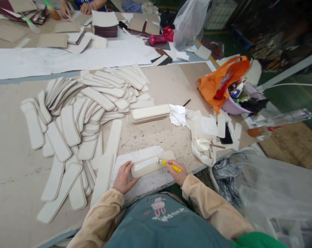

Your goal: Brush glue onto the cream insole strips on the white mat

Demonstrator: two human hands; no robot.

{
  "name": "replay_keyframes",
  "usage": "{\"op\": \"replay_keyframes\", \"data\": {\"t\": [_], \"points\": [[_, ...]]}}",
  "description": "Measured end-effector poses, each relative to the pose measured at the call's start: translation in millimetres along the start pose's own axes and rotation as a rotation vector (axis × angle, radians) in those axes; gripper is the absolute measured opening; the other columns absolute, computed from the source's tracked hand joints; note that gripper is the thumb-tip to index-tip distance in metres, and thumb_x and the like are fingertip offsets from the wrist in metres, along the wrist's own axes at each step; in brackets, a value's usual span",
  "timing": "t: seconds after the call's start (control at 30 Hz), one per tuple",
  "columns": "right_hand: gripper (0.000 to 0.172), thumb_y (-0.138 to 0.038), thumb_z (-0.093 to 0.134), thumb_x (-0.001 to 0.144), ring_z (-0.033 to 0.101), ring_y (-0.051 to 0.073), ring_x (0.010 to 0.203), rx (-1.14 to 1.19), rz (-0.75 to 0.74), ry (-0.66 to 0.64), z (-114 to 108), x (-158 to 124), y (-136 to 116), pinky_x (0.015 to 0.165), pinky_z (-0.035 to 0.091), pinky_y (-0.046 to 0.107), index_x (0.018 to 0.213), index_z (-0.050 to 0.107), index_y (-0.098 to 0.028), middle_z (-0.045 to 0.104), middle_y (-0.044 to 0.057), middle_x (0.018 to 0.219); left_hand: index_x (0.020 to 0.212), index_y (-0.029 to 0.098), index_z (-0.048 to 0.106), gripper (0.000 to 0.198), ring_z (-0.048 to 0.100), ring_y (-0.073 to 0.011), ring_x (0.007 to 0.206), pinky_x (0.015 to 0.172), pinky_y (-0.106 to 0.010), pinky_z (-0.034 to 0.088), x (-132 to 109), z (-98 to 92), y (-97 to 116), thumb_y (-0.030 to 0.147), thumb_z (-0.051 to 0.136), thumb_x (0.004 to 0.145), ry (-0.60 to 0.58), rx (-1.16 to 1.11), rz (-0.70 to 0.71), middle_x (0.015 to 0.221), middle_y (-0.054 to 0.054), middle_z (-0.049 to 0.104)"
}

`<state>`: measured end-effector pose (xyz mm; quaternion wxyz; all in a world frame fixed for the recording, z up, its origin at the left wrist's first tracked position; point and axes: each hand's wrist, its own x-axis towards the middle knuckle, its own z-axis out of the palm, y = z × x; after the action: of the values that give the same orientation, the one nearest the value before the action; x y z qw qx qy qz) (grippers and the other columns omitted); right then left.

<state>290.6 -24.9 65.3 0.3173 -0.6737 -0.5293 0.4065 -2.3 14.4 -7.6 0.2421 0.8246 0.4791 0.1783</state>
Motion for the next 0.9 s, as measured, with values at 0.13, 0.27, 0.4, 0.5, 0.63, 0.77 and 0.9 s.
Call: {"op": "replay_keyframes", "data": {"t": [0.13,0.27,0.4,0.5,0.63,0.77,0.9], "points": [[0.028,-0.042,0.047,0.083,0.053,0.012,0.053,-0.027,0.079,0.077,-27,1,10,0.052,0.042,0.023,0.086,0.061,-0.018,0.058,-0.001,0.059,0.124,0.015,0.038,0.067,0.039,-0.0289,0.117,0.1,-0.047,0.037,1,0.1,0,0.041,0.065,0.069,-0.006,0.018,0.006,0.127,-0.015,0.041],[0.03,-0.044,0.047,0.082,0.055,0.014,0.054,-0.059,0.093,0.148,-46,2,16,0.052,0.043,0.024,0.085,0.06,-0.018,0.059,0.0,0.059,0.124,0.014,0.038,0.066,0.039,-0.0289,0.117,0.1,-0.047,0.038,2,0.5,-1,0.041,0.064,0.069,0.008,0.019,0.017,0.127,-0.015,0.04],[0.029,-0.042,0.049,0.082,0.055,0.013,0.053,-0.143,0.059,0.198,-48,-3,11,0.053,0.044,0.025,0.088,0.061,-0.017,0.059,0.001,0.06,0.124,0.015,0.039,0.066,0.039,-0.0292,0.118,0.099,-0.047,0.037,1,-0.5,1,0.04,0.065,0.069,0.002,0.005,0.008,0.128,-0.015,0.04],[0.026,-0.04,0.049,0.083,0.054,0.011,0.052,-0.08,0.01,0.12,-31,-9,-1,0.051,0.043,0.022,0.088,0.061,-0.017,0.058,-0.001,0.059,0.124,0.015,0.039,0.068,0.038,-0.0295,0.118,0.1,-0.047,0.037,0,-1.9,4,0.038,0.066,0.067,-0.004,-0.017,-0.013,0.128,-0.015,0.039],[0.023,-0.035,0.048,0.085,0.056,0.01,0.053,0.079,-0.056,-0.144,12,-14,-18,0.052,0.043,0.02,0.09,0.06,-0.017,0.06,-0.001,0.06,0.125,0.016,0.038,0.068,0.038,-0.0292,0.119,0.101,-0.047,0.036,-1,-2.5,5,0.038,0.066,0.066,-0.018,-0.036,-0.024,0.129,-0.015,0.039],[0.022,-0.034,0.048,0.086,0.055,0.009,0.054,0.114,-0.152,-0.3,50,-12,-25,0.052,0.042,0.019,0.092,0.061,-0.018,0.061,-0.001,0.063,0.124,0.017,0.039,0.066,0.038,-0.0284,0.119,0.101,-0.046,0.036,-1,-2.4,4,0.038,0.065,0.067,-0.005,-0.045,-0.016,0.129,-0.015,0.039],[0.021,-0.032,0.047,0.086,0.051,0.009,0.053,0.07,-0.201,-0.343,65,-5,-24,0.053,0.04,0.02,0.089,0.061,-0.017,0.058,-0.001,0.061,0.124,0.017,0.039,0.066,0.039,-0.0279,0.119,0.101,-0.045,0.036,0,-3.4,6,0.035,0.065,0.067,0.005,-0.057,-0.01,0.128,-0.015,0.04]]}}
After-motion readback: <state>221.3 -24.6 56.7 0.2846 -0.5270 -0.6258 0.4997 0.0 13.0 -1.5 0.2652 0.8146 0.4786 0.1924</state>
